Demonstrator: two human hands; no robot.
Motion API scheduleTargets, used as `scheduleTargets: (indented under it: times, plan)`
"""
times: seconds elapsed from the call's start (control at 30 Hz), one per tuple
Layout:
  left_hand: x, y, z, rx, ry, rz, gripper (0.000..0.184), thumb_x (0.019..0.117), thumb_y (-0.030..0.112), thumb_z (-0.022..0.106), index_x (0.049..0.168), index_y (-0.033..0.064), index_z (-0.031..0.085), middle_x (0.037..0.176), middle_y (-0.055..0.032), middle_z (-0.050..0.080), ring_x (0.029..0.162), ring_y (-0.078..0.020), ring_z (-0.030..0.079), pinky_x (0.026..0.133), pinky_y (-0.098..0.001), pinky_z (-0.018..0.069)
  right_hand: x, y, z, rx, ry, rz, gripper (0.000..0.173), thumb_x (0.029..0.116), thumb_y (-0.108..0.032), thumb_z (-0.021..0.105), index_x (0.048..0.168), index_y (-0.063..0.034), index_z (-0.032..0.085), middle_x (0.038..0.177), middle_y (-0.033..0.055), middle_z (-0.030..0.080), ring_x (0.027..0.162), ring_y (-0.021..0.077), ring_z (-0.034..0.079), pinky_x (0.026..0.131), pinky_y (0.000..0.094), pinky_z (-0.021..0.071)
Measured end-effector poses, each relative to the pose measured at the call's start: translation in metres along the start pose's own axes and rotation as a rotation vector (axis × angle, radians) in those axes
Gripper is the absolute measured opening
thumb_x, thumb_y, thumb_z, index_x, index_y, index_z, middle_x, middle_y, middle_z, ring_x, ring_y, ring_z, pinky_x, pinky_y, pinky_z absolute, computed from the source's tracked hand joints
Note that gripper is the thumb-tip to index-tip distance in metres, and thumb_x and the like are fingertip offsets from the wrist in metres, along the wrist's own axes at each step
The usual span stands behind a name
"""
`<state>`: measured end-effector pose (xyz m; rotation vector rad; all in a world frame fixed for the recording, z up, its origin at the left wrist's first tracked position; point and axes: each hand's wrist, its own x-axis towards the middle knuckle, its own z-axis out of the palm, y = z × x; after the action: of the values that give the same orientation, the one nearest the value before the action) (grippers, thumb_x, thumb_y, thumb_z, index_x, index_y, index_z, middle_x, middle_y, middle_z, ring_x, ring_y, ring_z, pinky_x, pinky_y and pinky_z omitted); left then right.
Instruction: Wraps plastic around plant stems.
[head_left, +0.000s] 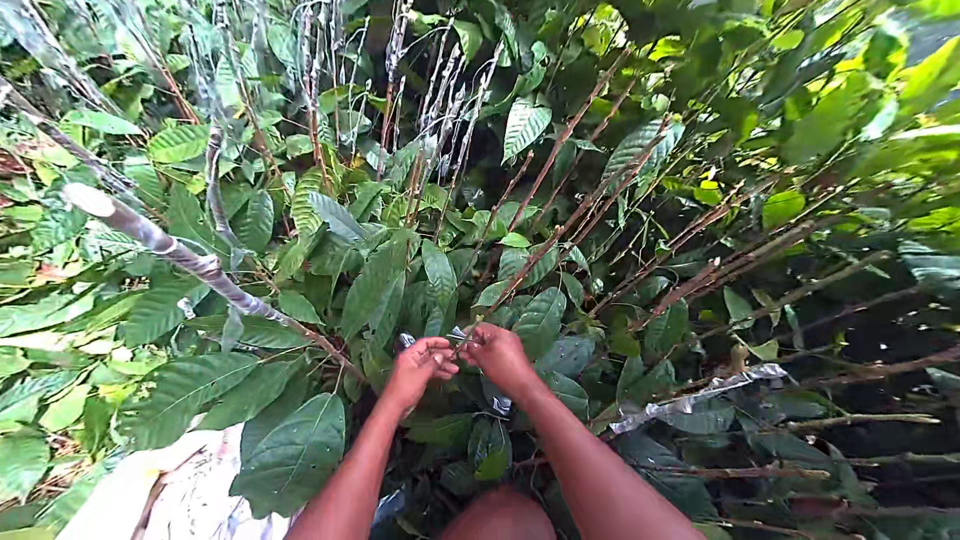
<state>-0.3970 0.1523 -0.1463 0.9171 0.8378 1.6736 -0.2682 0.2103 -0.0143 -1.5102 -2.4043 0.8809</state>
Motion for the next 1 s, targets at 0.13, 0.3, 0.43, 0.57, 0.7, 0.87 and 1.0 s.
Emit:
scheduleTargets:
  times: [0.13, 0.3, 0.43, 0.57, 0.7, 0.87, 1.0]
  plan:
    - [0.008, 0.001, -0.005, -0.121, 0.001, -0.092, 0.023, 0.1083, 0.011, 0.042, 0.124, -0.0028, 0.052, 0.095, -0.0085, 0.072, 0.078, -0.0187, 0.074, 0.073, -0.0344, 0.0634, 0.003, 0.001, -0.001, -0.236, -0.101, -0.161, 0.024, 0.1003, -0.011, 0.059, 0.119, -0.0036, 0.071, 0.113, 0.0139, 0.073, 0.107, 0.0244, 0.069, 0.099, 0.0444, 0.0521]
    - [0.007, 0.001, -0.003, 0.053, 0.073, 0.068, 0.015, 0.0932, -0.001, 0.068, 0.107, -0.0022, 0.062, 0.088, -0.0046, 0.072, 0.072, -0.0142, 0.073, 0.070, -0.0307, 0.0637, 0.003, -0.001, -0.004, -0.228, -0.131, -0.162, 0.023, 0.1001, -0.011, 0.059, 0.116, -0.0021, 0.073, 0.110, 0.0136, 0.074, 0.101, 0.0225, 0.071, 0.096, 0.0424, 0.0542]
    - [0.003, 0.003, -0.004, 0.333, 0.098, 0.173, 0.018, 0.0999, 0.011, 0.062, 0.109, -0.0020, 0.071, 0.100, -0.0050, 0.069, 0.078, -0.0062, 0.067, 0.074, -0.0231, 0.0594, 0.000, -0.002, -0.006, -0.150, -0.201, 0.051, 0.024, 0.1026, -0.016, 0.059, 0.121, -0.0017, 0.066, 0.103, 0.0117, 0.072, 0.087, 0.0198, 0.072, 0.085, 0.0394, 0.0593]
    - [0.008, 0.010, -0.009, 0.256, 0.102, 0.084, 0.014, 0.0991, 0.006, 0.061, 0.106, -0.0031, 0.070, 0.096, -0.0050, 0.070, 0.076, -0.0079, 0.068, 0.075, -0.0253, 0.0600, -0.073, -0.033, 0.011, -0.469, -0.332, -0.202, 0.028, 0.1040, -0.010, 0.051, 0.126, -0.0004, 0.067, 0.114, 0.0221, 0.070, 0.105, 0.0377, 0.070, 0.094, 0.0558, 0.0549]
    - [-0.003, -0.003, 0.012, 0.240, -0.053, 0.124, 0.016, 0.0961, 0.002, 0.062, 0.104, -0.0067, 0.072, 0.101, -0.0103, 0.072, 0.088, -0.0105, 0.070, 0.085, -0.0278, 0.0592, -0.102, -0.069, 0.019, -0.633, -0.541, -0.349, 0.029, 0.1009, -0.012, 0.059, 0.129, -0.0054, 0.064, 0.110, 0.0238, 0.070, 0.105, 0.0439, 0.068, 0.087, 0.0639, 0.0537]
    - [-0.033, -0.010, 0.022, 0.544, -0.121, 0.291, 0.017, 0.0958, 0.005, 0.066, 0.106, -0.0038, 0.076, 0.113, -0.0151, 0.074, 0.108, -0.0196, 0.071, 0.102, -0.0381, 0.0548, -0.028, -0.095, -0.052, -0.689, -0.354, -0.151, 0.044, 0.1023, -0.015, 0.055, 0.146, -0.0096, 0.052, 0.126, 0.0233, 0.066, 0.119, 0.0429, 0.064, 0.099, 0.0649, 0.0486]
    - [-0.041, -0.013, -0.017, 0.342, 0.047, 0.315, 0.008, 0.0896, -0.001, 0.069, 0.095, -0.0029, 0.075, 0.104, -0.0113, 0.075, 0.096, -0.0146, 0.072, 0.090, -0.0327, 0.0604, -0.039, -0.058, -0.040, -1.026, -0.284, -0.073, 0.036, 0.1030, -0.004, 0.047, 0.138, -0.0032, 0.057, 0.122, 0.0312, 0.065, 0.119, 0.0527, 0.060, 0.092, 0.0678, 0.0501]
